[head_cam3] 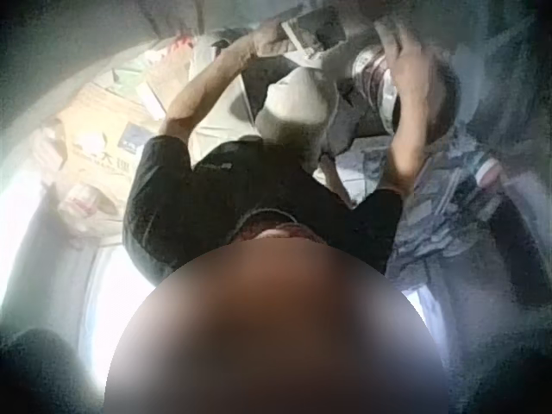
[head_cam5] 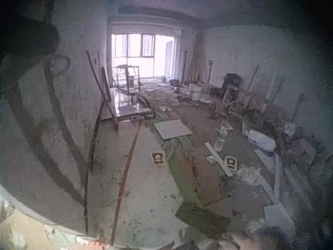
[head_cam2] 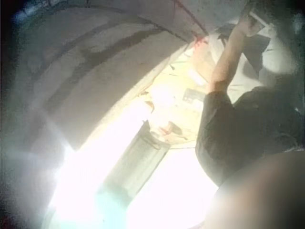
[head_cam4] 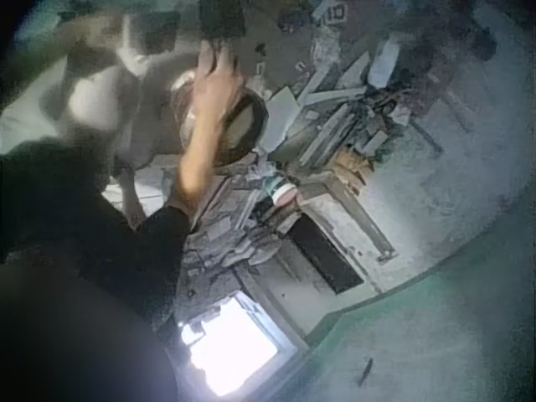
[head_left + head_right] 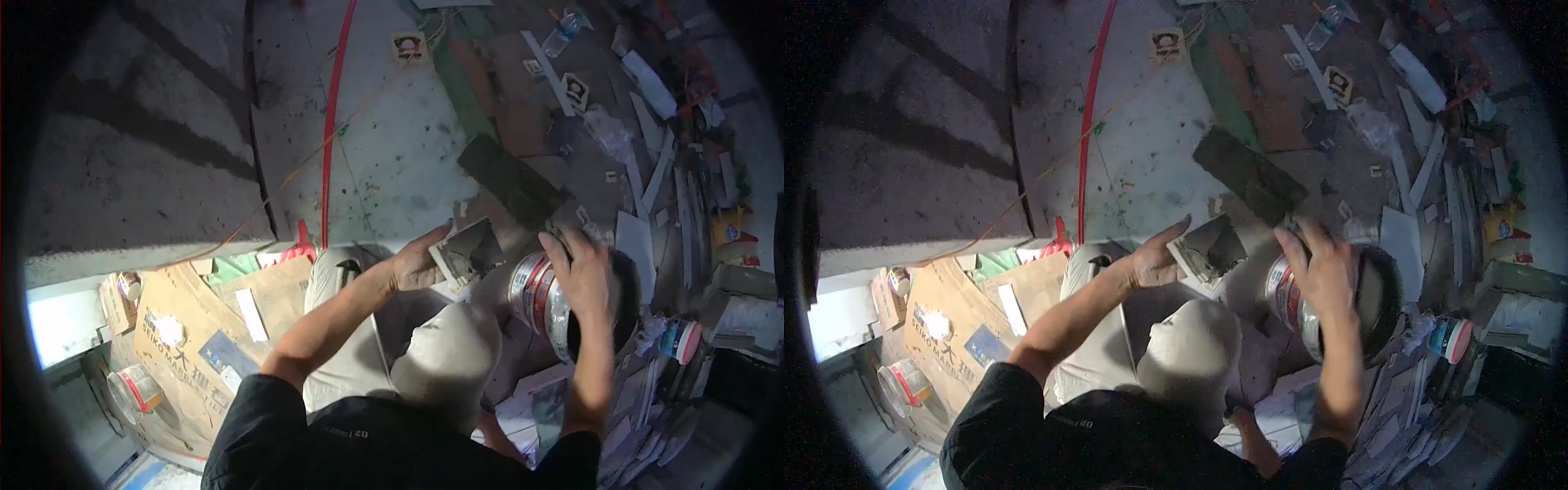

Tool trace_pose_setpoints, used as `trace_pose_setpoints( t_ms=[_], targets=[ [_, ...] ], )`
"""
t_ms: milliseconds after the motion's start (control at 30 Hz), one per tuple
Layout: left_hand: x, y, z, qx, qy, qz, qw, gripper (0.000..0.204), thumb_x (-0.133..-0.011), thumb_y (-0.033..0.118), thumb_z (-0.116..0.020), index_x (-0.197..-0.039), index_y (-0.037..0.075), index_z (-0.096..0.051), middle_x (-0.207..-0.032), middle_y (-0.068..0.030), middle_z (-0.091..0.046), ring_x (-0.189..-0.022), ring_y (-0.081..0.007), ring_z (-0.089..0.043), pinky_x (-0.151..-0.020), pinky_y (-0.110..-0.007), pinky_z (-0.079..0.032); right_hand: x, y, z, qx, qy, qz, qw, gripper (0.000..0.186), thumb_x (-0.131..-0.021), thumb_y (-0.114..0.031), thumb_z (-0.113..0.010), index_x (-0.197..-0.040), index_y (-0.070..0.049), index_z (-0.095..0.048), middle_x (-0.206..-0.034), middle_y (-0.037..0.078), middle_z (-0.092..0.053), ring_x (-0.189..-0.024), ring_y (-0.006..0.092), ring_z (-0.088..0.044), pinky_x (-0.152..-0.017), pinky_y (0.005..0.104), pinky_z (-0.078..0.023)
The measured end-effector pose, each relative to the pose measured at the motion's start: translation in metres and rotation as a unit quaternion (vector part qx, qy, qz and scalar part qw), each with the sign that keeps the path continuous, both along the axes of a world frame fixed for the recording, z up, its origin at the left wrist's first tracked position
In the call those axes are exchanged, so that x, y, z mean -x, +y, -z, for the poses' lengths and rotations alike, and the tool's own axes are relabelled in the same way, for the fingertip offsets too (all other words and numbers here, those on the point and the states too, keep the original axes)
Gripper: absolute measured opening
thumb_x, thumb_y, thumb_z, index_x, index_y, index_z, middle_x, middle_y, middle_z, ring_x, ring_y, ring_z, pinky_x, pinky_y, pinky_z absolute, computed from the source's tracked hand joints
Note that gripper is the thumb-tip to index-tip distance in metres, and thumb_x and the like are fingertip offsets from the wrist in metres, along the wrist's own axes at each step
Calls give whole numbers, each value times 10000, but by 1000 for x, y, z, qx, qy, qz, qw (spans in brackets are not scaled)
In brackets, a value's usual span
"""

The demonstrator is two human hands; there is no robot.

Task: Cutting tiles with a grinder and applying mortar to install them at the base of a wall.

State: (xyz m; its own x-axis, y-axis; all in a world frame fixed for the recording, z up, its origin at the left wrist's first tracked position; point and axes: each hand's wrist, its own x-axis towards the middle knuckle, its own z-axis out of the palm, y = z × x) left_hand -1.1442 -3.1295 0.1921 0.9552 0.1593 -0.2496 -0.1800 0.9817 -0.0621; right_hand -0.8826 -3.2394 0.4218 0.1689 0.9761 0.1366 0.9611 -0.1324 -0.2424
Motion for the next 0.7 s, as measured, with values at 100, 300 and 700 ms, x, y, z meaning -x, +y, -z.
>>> trace_pose_setpoints(
  t_ms=[100, 300, 700],
  targets=[
    [-18, 1, -48, 0, -8, -83, 997, 593, -1198, 471, -437, -1573, 24, -541, -1540, -183, -646, -1402, -310, -649, -1253, -453, -490, 10, -31, 19, -48, 236, 95, 966, 379, -1113, -309, -672, -1197, 52, -754, -927, 177, -776, -761, 239, -717, -733, 375, -565],
    [-1, 51, -14, -21, 42, -138, 989, 566, -1194, 442, -450, -1540, 8, -557, -1466, -175, -689, -1336, -327, -693, -1175, -486, -568, 12, -72, 35, 98, 521, 118, 840, 266, -1143, -207, -615, -1058, 6, -749, -711, -12, -603, -524, 45, -465, -506, 268, -355],
    [38, 56, 0, -16, 5, -196, 980, 636, -1170, 424, -459, -1650, 8, -436, -1623, -283, -532, -1449, -451, -585, -1287, -557, -447, 22, -103, -14, 122, 202, 159, 959, 380, -1033, -359, -739, -1204, -23, -784, -1049, 250, -787, -985, 435, -770, -872, 456, -582]
  ],
)
